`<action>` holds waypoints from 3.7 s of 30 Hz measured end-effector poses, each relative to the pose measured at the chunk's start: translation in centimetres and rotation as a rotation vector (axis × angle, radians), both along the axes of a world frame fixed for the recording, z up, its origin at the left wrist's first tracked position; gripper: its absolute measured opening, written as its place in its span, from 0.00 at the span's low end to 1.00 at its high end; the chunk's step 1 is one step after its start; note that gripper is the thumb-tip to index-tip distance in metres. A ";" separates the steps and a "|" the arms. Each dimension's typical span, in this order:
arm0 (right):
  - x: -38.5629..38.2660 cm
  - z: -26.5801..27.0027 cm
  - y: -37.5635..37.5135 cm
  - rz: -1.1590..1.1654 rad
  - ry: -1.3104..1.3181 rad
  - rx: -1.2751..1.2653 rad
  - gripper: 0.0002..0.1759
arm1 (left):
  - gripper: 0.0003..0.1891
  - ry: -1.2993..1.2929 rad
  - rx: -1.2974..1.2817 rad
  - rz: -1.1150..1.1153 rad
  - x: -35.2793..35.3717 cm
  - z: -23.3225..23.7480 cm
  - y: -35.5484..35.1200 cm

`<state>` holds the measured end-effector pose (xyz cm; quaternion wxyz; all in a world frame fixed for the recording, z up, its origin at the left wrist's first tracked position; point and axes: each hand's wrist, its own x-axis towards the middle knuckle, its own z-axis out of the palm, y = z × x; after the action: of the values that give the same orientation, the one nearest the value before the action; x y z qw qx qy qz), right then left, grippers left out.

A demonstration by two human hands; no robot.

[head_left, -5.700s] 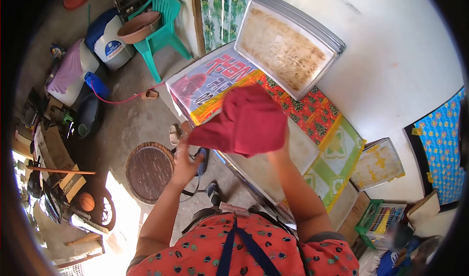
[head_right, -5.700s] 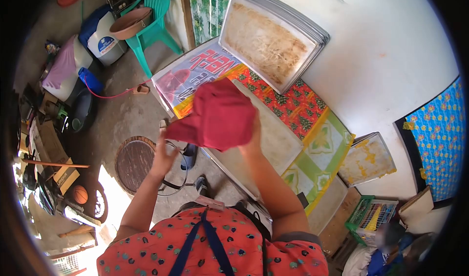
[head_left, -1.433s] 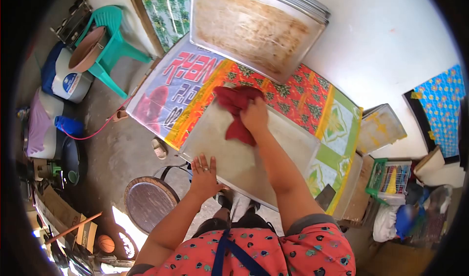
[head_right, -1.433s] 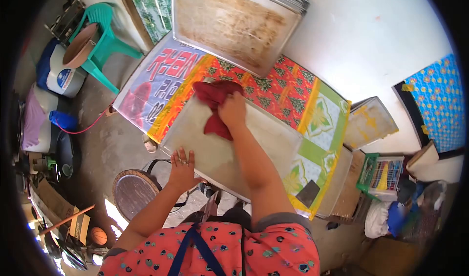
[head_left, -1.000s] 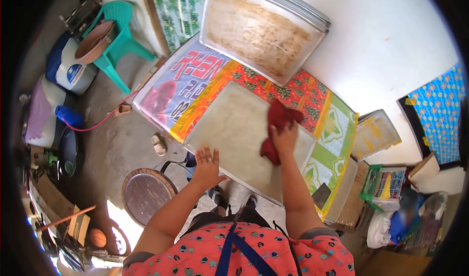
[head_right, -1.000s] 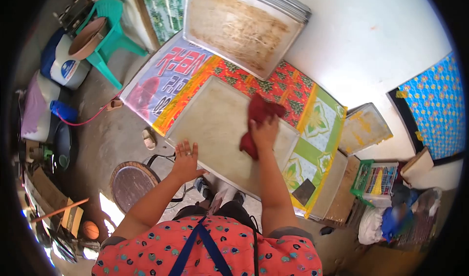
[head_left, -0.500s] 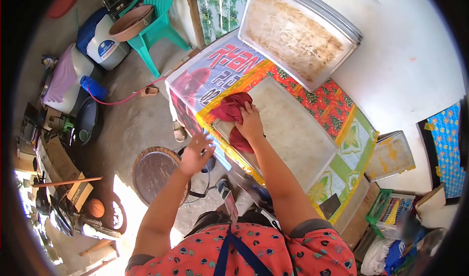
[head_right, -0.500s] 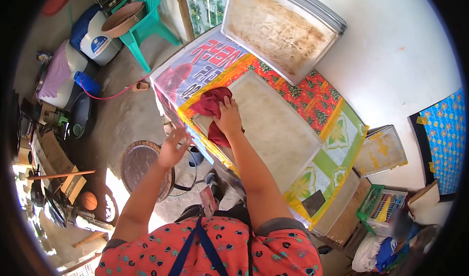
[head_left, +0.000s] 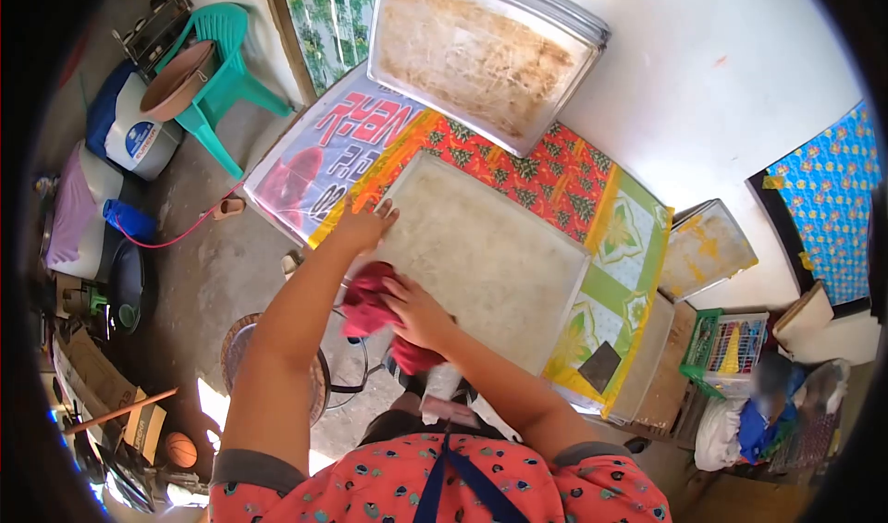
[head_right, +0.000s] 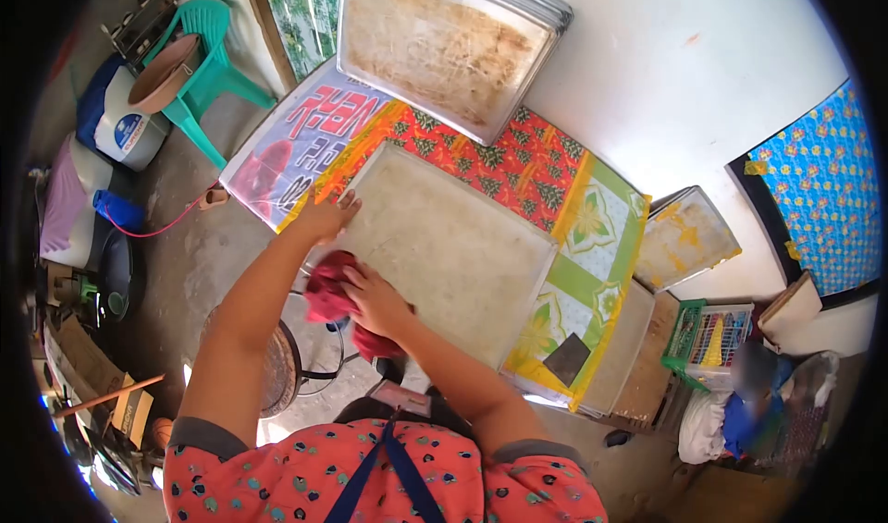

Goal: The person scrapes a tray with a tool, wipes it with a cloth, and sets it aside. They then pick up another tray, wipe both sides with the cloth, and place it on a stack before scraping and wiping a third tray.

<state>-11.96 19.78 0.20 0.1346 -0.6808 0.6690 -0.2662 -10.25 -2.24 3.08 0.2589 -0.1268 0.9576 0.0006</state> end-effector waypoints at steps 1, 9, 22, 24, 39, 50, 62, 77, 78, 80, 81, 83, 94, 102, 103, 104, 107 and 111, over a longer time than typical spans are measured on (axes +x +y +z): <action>-0.3 0.1 3.1 -0.074 -0.028 0.029 0.32 | 0.35 0.012 -0.005 -0.021 0.5 0.2 -0.1; -12.1 -2.6 20.0 -0.992 0.197 0.133 0.39 | 0.38 0.024 0.040 -0.071 0.5 -0.1 -0.9; -13.2 -2.1 -15.1 -0.380 0.196 0.005 0.33 | 0.37 0.120 -0.036 -0.027 0.2 -1.1 -0.3; -14.7 -2.4 -14.2 -0.455 0.213 0.031 0.34 | 0.37 0.145 -0.037 -0.012 0.7 -1.1 0.1; -4.8 -1.8 15.4 -0.649 0.045 -0.051 0.27 | 0.36 0.078 -0.079 -0.012 0.2 -0.8 0.6; -7.5 0.6 25.3 -1.394 -1.079 -0.200 0.15 | 0.36 0.383 -0.086 -0.372 12.7 0.0 -1.2; -11.4 4.1 27.6 -1.142 -1.579 -0.141 0.13 | 0.24 0.495 -0.092 -0.765 12.0 6.3 2.2; -20.5 20.2 24.3 -0.813 -1.216 -1.281 0.12 | 0.14 1.239 1.364 0.280 5.9 30.3 13.0; -18.2 19.7 20.9 -0.750 -1.184 -1.254 0.12 | 0.14 1.294 1.420 0.388 6.0 30.4 14.2; -9.5 20.4 13.5 -0.623 -0.898 -1.090 0.13 | 0.13 1.396 1.524 0.603 5.8 31.1 17.8; -4.1 22.1 10.6 -0.551 -0.502 -0.974 0.13 | 0.15 1.454 1.550 0.653 6.1 31.4 19.3; 3.8 25.2 7.7 -0.337 0.135 -0.909 0.14 | 0.16 1.601 1.536 0.398 7.9 27.8 17.3; -16.1 26.1 8.2 -0.849 -0.150 -1.204 0.16 | 0.18 1.802 1.638 0.237 19.7 32.1 24.9; 9.8 23.0 7.0 0.050 0.196 -1.074 0.25 | 0.16 1.741 1.492 0.741 19.1 30.8 23.5; 7.8 22.4 4.6 0.019 0.069 -1.023 0.24 | 0.15 1.745 1.519 0.622 20.0 30.7 23.7; 6.1 23.9 3.7 -0.060 0.026 -1.028 0.23 | 0.15 1.749 1.541 0.503 21.0 30.4 24.1; -1.3 32.5 6.5 -0.401 0.053 -1.145 0.19 | 0.14 1.840 1.527 0.259 24.6 29.5 25.3; -14.4 29.8 6.3 -0.603 -0.423 -1.018 0.23 | 0.20 1.984 1.559 0.242 26.9 31.0 27.4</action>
<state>-26.33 26.10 30.02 -0.1580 -0.3734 0.5799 -0.7066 16.64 25.13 34.03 -0.5635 0.0274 0.4677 0.6805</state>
